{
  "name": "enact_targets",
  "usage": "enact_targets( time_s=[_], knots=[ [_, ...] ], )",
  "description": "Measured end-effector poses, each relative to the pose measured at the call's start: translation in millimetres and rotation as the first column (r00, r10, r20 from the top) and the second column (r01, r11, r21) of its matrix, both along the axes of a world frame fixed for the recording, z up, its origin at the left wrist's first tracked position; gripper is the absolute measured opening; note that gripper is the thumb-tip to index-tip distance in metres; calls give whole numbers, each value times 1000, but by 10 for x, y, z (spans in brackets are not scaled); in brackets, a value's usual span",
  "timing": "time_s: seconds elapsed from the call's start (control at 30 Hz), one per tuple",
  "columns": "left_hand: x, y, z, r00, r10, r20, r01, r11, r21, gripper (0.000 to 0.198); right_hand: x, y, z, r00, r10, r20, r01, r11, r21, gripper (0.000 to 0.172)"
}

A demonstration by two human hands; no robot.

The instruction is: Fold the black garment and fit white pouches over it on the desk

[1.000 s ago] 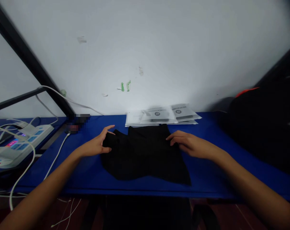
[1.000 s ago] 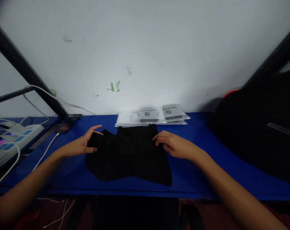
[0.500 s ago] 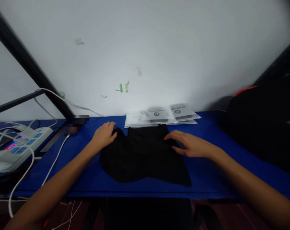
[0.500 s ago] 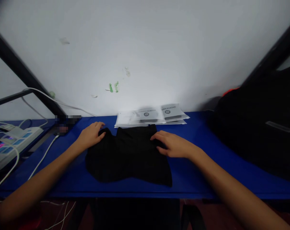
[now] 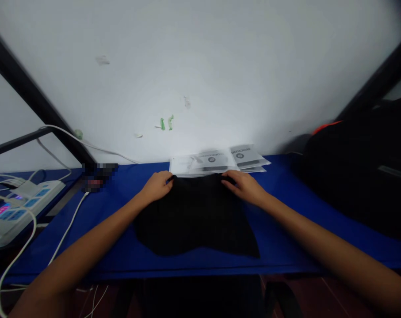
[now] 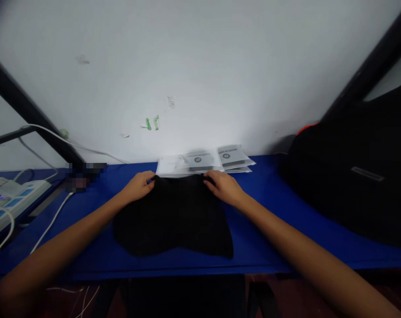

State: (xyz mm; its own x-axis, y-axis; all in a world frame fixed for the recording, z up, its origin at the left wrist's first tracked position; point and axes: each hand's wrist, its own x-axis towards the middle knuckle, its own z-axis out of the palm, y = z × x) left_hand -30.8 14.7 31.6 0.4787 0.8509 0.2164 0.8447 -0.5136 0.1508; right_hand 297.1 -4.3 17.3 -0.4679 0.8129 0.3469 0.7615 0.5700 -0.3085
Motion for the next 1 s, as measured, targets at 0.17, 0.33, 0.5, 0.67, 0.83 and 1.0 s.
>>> enact_targets(
  time_s=[0.17,0.33,0.5,0.67,0.83,1.0],
  knots=[
    [0,72,13,987,144,-73,-135,984,121,12,-82,153,-84,988,-157,-2,155,977,145,29],
    [-101,-342,104,996,-46,-77,62,974,216,21,-36,-81,-1,996,79,36,-84,981,175,25],
    [-248,-569,36,983,-183,10,183,980,-82,29,-20,-312,-11,955,252,155,-249,968,-35,33],
    [-335,-466,-11,988,-133,83,148,967,-206,27,-51,-374,-97,969,198,147,-195,980,-36,21],
    [-331,-468,54,989,-138,51,144,976,-165,15,-81,-497,-62,971,186,150,-197,978,63,8],
    [-323,-627,168,980,-183,73,177,981,80,16,6,-633,44,963,270,26,-271,960,67,2]
  ],
)
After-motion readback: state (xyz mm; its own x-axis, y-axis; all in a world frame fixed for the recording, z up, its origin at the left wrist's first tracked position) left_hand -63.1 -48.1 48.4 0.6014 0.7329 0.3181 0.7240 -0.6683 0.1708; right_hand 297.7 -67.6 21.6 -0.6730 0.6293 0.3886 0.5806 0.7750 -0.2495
